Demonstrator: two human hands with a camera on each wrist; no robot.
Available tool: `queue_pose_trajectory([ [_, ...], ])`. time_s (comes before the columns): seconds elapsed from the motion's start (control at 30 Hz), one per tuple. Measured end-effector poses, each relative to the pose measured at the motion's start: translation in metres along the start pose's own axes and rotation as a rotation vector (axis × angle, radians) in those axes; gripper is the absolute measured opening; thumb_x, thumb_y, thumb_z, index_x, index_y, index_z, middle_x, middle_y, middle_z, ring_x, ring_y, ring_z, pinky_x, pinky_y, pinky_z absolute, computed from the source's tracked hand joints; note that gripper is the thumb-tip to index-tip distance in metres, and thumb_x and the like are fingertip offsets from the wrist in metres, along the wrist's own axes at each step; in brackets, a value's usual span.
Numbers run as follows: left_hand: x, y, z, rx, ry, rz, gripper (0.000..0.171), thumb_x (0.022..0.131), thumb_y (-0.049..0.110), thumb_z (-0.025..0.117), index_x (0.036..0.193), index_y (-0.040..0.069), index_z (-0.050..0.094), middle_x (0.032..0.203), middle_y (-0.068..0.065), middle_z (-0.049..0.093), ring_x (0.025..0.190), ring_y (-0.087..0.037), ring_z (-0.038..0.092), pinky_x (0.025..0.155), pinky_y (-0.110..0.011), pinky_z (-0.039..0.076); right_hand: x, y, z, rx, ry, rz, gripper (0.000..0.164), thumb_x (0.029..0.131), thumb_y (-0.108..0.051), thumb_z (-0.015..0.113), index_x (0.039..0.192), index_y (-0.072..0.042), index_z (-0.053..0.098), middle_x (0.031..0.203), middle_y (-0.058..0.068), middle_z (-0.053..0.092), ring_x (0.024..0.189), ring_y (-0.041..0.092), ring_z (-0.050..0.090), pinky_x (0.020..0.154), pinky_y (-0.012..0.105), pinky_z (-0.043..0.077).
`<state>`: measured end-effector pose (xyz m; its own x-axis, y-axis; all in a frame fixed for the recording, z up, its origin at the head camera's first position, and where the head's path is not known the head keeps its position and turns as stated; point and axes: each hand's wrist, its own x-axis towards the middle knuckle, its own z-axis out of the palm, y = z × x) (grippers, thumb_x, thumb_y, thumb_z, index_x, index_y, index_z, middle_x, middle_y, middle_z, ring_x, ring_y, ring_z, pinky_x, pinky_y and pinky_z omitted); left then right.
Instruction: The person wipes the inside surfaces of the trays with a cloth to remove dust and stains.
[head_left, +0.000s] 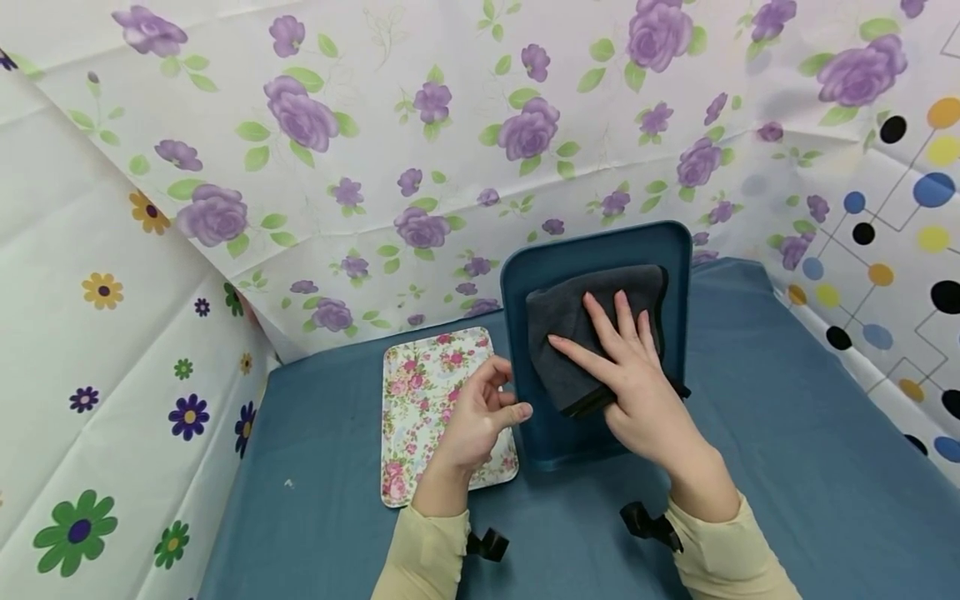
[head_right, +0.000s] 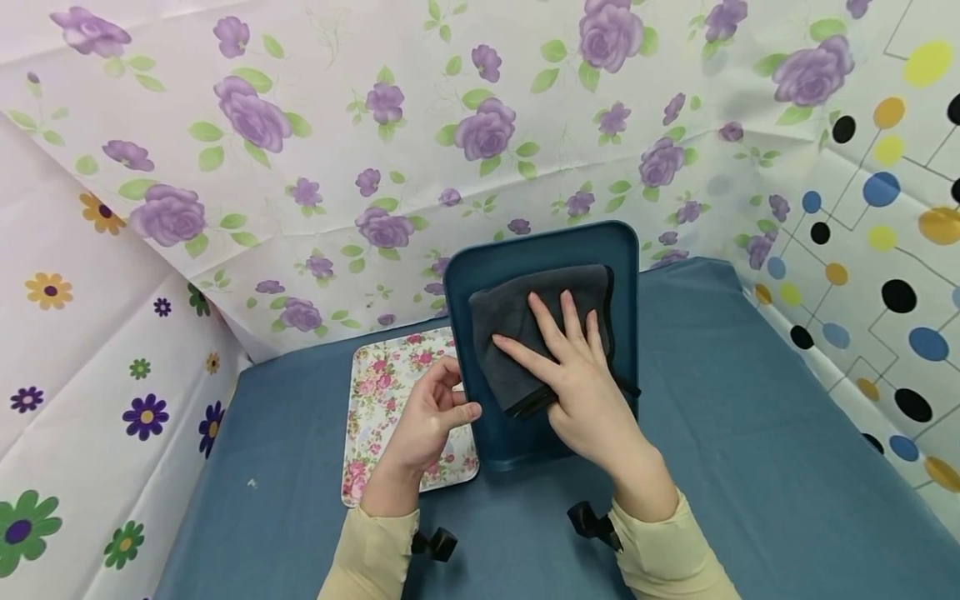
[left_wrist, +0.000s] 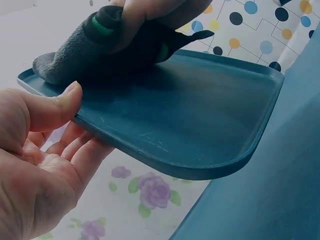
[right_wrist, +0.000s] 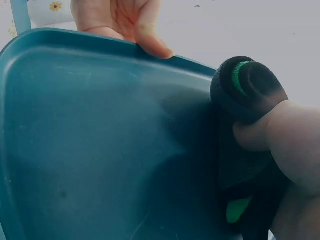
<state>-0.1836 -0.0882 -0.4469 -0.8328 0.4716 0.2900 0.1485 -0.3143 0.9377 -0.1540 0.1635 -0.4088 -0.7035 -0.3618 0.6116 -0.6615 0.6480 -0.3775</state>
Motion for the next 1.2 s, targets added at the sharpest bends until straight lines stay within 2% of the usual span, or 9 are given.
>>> queue_pose_trajectory([
  [0.2, 0.0001, -0.0030, 0.0011, -0.025, -0.005, -0.021, 0.035, 0.096, -0.020, 0.063, 0.120, 0.004, 0.056, 0.117, -0.008, 0.060, 0.090, -0.017, 0.075, 0.082, -0.028, 0.059, -0.0009, -0.0036, 0.0045, 0.037, -0.053, -0.009, 0.116, 0.065, 0.034, 0.039, 0.161, -0.029, 0.053, 0.179, 0.008, 0.010, 0.163, 0.041, -0.006, 0.126, 0.067, -0.006],
  [0.37, -0.0003, -0.0050, -0.0001, -0.042, -0.012, -0.021, 0.038, 0.096, -0.020, 0.062, 0.122, 0.006, 0.058, 0.122, -0.010, 0.062, 0.102, -0.021, 0.077, 0.087, -0.031, 0.061, -0.0021, -0.0056, 0.0080, 0.063, -0.094, -0.023, 0.116, 0.066, 0.034, 0.040, 0.162, -0.030, 0.051, 0.179, 0.008, 0.010, 0.163, 0.042, -0.007, 0.126, 0.067, -0.007],
  [0.7, 0.0008, -0.0064, -0.0003, -0.004, 0.000, -0.028, 0.035, 0.096, -0.018, 0.062, 0.125, -0.001, 0.056, 0.119, -0.011, 0.061, 0.100, -0.021, 0.077, 0.086, -0.032, 0.061, -0.0013, -0.0056, 0.0046, 0.043, -0.138, -0.007, 0.117, 0.067, 0.034, 0.043, 0.164, -0.031, 0.047, 0.180, 0.008, 0.006, 0.163, 0.041, -0.009, 0.126, 0.065, -0.008],
  [0.87, 0.0010, -0.0059, -0.0006, 0.006, 0.006, -0.031, 0.035, 0.097, -0.017, 0.062, 0.126, 0.001, 0.056, 0.119, -0.010, 0.060, 0.096, -0.020, 0.077, 0.084, -0.030, 0.060, -0.0004, -0.0036, 0.0026, 0.007, -0.167, -0.001, 0.117, 0.068, 0.033, 0.045, 0.166, -0.033, 0.044, 0.180, 0.007, 0.002, 0.163, 0.040, -0.011, 0.126, 0.065, -0.008],
  [1.03, 0.0016, -0.0060, -0.0003, 0.012, 0.010, -0.037, 0.036, 0.097, -0.016, 0.062, 0.127, 0.003, 0.057, 0.120, -0.010, 0.060, 0.093, -0.019, 0.076, 0.084, -0.029, 0.059, 0.0003, -0.0013, 0.0005, -0.028, -0.172, 0.000, 0.119, 0.067, 0.033, 0.046, 0.166, -0.035, 0.043, 0.180, 0.005, 0.001, 0.163, 0.039, -0.011, 0.127, 0.064, -0.008],
  [1.2, 0.0025, -0.0067, 0.0004, 0.028, 0.024, -0.043, 0.034, 0.097, -0.015, 0.063, 0.127, -0.001, 0.056, 0.117, -0.010, 0.059, 0.087, -0.019, 0.074, 0.083, -0.028, 0.059, -0.0004, 0.0016, -0.0013, -0.050, -0.156, -0.002, 0.119, 0.067, 0.032, 0.047, 0.165, -0.035, 0.045, 0.180, 0.006, 0.002, 0.163, 0.040, -0.011, 0.127, 0.064, -0.008],
])
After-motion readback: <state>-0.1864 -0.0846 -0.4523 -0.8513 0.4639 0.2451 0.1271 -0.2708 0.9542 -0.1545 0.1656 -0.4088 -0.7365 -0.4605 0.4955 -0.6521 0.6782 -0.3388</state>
